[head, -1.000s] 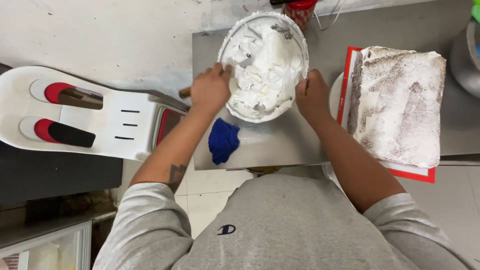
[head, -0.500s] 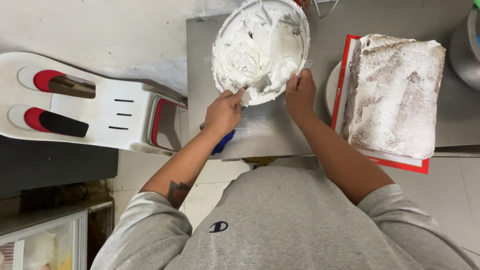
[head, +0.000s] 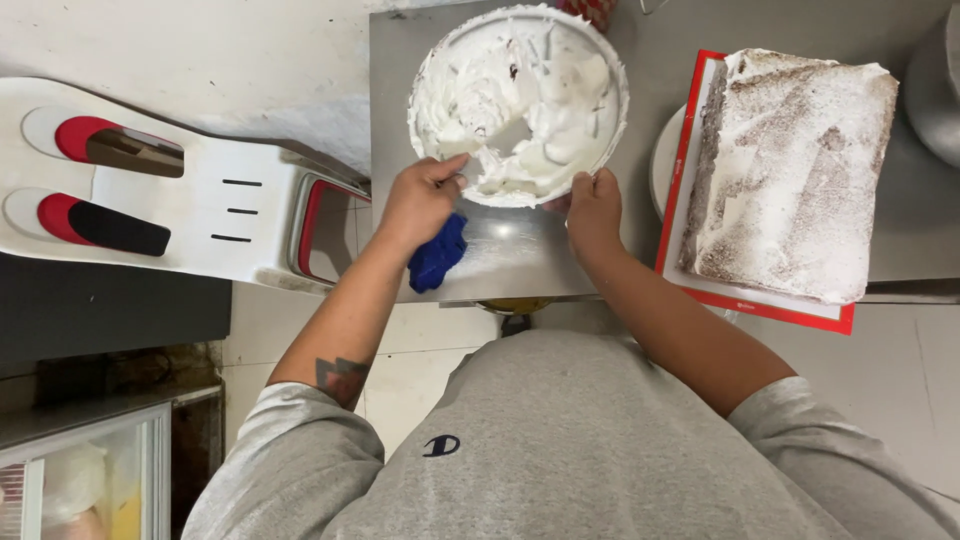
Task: The person frosts a rectangular cake using a spatula and a bowl of white frosting. They first wipe a white scraper tool with a blue cloth, then repeatedly scoop frosting from the bowl and spread it across the top and sides of the cake until the surface is covered.
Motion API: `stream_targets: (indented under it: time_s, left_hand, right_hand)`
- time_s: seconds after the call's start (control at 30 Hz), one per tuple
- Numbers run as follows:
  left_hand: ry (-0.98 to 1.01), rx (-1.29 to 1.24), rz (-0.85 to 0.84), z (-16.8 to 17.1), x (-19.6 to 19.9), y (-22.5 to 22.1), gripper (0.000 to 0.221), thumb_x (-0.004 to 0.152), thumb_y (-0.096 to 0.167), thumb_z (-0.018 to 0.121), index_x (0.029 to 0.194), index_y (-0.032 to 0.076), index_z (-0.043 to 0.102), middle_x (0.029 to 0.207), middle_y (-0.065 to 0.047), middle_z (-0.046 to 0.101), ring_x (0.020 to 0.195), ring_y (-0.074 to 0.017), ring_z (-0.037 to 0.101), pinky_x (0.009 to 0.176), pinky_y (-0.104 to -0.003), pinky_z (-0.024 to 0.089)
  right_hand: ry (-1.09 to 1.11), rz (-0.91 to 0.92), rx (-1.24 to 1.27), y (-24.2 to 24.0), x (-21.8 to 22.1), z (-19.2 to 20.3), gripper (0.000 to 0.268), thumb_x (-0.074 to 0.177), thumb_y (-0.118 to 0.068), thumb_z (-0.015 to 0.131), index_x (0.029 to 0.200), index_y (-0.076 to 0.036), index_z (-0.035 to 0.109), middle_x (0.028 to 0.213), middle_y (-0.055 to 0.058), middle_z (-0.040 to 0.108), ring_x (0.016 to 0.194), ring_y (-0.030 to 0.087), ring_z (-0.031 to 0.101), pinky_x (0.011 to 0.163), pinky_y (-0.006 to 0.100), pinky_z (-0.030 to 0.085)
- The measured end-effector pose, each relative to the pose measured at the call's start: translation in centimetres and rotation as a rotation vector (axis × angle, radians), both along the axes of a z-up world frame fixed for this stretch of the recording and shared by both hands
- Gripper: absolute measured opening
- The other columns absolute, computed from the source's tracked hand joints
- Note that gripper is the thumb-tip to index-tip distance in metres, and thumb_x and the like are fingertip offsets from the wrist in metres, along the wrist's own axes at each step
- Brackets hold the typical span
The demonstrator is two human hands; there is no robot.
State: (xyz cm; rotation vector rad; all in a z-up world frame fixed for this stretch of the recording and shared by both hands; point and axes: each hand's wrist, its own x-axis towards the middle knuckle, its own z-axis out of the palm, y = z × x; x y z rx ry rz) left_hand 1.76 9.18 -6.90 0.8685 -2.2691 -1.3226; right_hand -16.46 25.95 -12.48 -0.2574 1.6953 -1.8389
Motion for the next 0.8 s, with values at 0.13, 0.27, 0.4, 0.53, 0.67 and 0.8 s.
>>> stream_targets:
  time_s: [0.13, 0.27, 0.4, 0.53, 0.67, 0.8]
  left_hand:
    - [0.009, -0.053, 0.039, 1.7, 1.1, -0.6, 0.033, 0.092, 0.014, 0.070, 0.125, 0.009, 0.074, 0.095, -0.011, 0.068, 0.085, -0.0195, 0.065, 0.082, -0.029, 0.050]
    - [-0.063, -0.081, 0.128, 2.9, 2.4, 0.2, 0.035, 0.091, 0.016, 0.071, 0.125, 0.009, 0.074, 0.096, -0.010, 0.071, 0.086, -0.0168, 0.067, 0.082, -0.028, 0.051]
    - [-0.039, -0.070, 0.170, 3.4, 3.1, 1.5, 0.034, 0.091, 0.016, 0.072, 0.124, 0.008, 0.074, 0.102, -0.009, 0.075, 0.089, -0.0136, 0.067, 0.084, -0.026, 0.051]
    - [-0.037, -0.045, 0.183, 5.6, 2.2, 3.4, 0.035, 0.091, 0.013, 0.072, 0.125, 0.009, 0.074, 0.098, -0.009, 0.073, 0.086, -0.0120, 0.062, 0.080, -0.025, 0.050]
    - [-0.031, -0.160, 0.077, 8.2, -1.1, 6.0, 0.034, 0.091, 0.010, 0.072, 0.125, 0.008, 0.075, 0.090, -0.008, 0.069, 0.082, -0.0142, 0.060, 0.076, -0.027, 0.048]
    - [-0.008, -0.269, -0.093, 8.0, -8.2, 10.4, 0.033, 0.090, 0.013, 0.074, 0.122, 0.009, 0.076, 0.092, -0.010, 0.067, 0.082, -0.0207, 0.063, 0.078, -0.031, 0.050]
  right_hand:
    - [-0.033, 0.075, 0.003, 1.2, -0.3, -1.7, 0.022, 0.105, -0.020, 0.043, 0.110, 0.000, 0.053, 0.100, 0.012, 0.065, 0.082, 0.017, 0.067, 0.073, 0.033, 0.065]
    - [-0.125, 0.197, 0.054, 2.6, -1.7, -1.9, 0.028, 0.106, -0.026, 0.049, 0.111, 0.001, 0.053, 0.099, 0.014, 0.060, 0.085, 0.022, 0.065, 0.077, 0.038, 0.065]
    - [-0.153, 0.300, 0.111, 5.8, -2.8, 0.6, 0.029, 0.102, -0.031, 0.054, 0.115, -0.004, 0.055, 0.101, 0.011, 0.064, 0.086, 0.020, 0.066, 0.075, 0.038, 0.062]
    - [0.241, 0.474, 0.115, 14.9, -5.8, 4.6, 0.025, 0.100, -0.026, 0.061, 0.108, -0.003, 0.061, 0.094, 0.006, 0.065, 0.081, 0.015, 0.067, 0.070, 0.031, 0.059]
    - [0.473, 0.234, 0.265, 26.1, -11.5, 7.7, 0.013, 0.100, -0.019, 0.064, 0.105, -0.007, 0.066, 0.085, 0.000, 0.067, 0.071, 0.009, 0.063, 0.063, 0.027, 0.053]
    - [0.524, -0.009, 0.402, 34.5, -17.4, 5.4, 0.017, 0.109, -0.020, 0.062, 0.111, -0.004, 0.064, 0.091, 0.004, 0.068, 0.071, 0.011, 0.059, 0.063, 0.028, 0.049]
